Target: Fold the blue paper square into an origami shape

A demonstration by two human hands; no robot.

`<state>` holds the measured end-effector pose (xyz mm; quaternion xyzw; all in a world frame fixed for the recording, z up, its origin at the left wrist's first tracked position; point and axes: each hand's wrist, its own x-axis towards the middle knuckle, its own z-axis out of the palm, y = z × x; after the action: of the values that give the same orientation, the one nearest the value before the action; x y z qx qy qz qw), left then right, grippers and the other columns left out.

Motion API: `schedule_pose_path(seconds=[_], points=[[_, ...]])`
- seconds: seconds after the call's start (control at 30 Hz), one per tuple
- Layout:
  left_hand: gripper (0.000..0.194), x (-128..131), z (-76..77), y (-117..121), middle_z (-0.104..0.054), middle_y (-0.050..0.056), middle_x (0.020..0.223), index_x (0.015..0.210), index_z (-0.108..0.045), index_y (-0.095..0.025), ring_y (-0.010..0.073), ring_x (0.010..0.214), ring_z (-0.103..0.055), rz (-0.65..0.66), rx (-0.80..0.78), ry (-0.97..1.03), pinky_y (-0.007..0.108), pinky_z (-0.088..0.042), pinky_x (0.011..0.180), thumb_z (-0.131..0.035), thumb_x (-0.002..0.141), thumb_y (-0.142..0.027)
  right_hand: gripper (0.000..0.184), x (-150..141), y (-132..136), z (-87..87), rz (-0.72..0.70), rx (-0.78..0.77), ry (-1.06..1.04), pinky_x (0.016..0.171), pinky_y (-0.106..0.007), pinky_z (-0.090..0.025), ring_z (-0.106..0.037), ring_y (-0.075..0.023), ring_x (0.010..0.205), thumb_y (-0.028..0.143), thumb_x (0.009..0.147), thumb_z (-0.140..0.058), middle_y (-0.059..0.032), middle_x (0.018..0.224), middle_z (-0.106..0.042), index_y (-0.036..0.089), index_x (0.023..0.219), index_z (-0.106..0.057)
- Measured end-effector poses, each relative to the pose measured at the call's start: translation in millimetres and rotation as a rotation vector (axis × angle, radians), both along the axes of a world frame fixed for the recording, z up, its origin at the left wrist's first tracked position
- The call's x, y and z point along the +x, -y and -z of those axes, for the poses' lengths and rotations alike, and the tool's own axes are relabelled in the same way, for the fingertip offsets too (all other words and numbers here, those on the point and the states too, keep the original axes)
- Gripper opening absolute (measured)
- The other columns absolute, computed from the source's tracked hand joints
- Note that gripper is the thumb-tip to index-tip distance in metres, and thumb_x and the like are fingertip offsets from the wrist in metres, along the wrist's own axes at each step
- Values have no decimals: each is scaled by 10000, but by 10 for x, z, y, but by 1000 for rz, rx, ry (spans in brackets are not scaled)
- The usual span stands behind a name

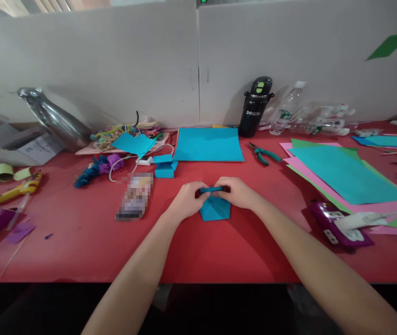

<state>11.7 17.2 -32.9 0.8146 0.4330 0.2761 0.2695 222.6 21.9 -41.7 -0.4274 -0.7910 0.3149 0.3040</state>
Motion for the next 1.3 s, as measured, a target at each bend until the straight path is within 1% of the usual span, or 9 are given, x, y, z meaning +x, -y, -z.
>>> schedule_pose_path(seconds=[0.2,0.4,0.53,0.67,0.77,0.83,0.93,1.1,1.3], points=[[106,-17,5,-13,-735,36,880,893,-744,-202,196,815,-660,-41,-9,-24,301,-472,710,-646,876,-238,46,5,9,-46,-9,70,49,730,-282,-457,-640,-170,816,174,863,-682,-36,882,-691,189,867,-725],[176,-97,38,0,-701,65,919,943,-785,-189,190,834,-656,-32,57,-50,308,-505,762,-625,873,-167,265,60,42,-66,-50,185,209,785,-319,-495,-640,-187,869,87,907,-560,-66,944,-680,213,1014,-767],[260,-153,-11,48,-686,76,998,1039,-782,-202,209,908,-650,33,147,-184,337,-495,813,-581,882,-155,331,86,96,-101,-74,220,351,817,-342,-504,-637,-208,942,89,909,-536,-82,1036,-669,236,1104,-760],[249,-178,-97,115,-672,69,1002,1023,-787,-250,255,955,-633,20,224,-345,408,-457,849,-584,928,-359,296,121,168,-171,-76,220,420,820,-355,-509,-636,-232,1006,207,925,-567,-85,1112,-647,262,1156,-744],[381,-176,-99,120,-656,64,942,862,-787,-231,222,887,-631,5,172,-313,378,-454,802,-476,994,-409,261,130,188,-190,-77,196,385,827,-362,-506,-635,-231,1002,346,971,-536,-84,1100,-639,272,1066,-768],[282,-173,-64,102,-653,61,962,932,-775,-232,207,875,-632,-3,112,-244,352,-463,785,-539,969,-381,307,119,175,-168,-61,166,350,820,-363,-503,-635,-222,971,388,992,-504,-85,1087,-634,259,964,-781],[192,-171,6,73,-659,58,980,1017,-714,-212,203,870,-630,-49,21,-129,329,-475,764,-661,888,-344,229,82,136,-100,-29,137,277,814,-349,-501,-633,-206,937,335,969,-562,-77,1044,-632,246,970,-773],[316,-180,69,65,-664,56,951,990,-615,-194,220,836,-614,-218,-51,-94,328,-453,683,-734,797,-414,60,29,108,-34,68,86,163,787,-322,-497,-624,-187,889,241,872,-681,-54,976,-630,210,916,-707],[302,-189,74,69,-664,48,929,948,-616,-206,213,818,-609,-207,-108,-104,324,-440,671,-721,787,-439,157,48,107,-34,163,37,224,830,-354,-499,-627,-215,929,317,837,-711,-66,972,-627,203,895,-621]])
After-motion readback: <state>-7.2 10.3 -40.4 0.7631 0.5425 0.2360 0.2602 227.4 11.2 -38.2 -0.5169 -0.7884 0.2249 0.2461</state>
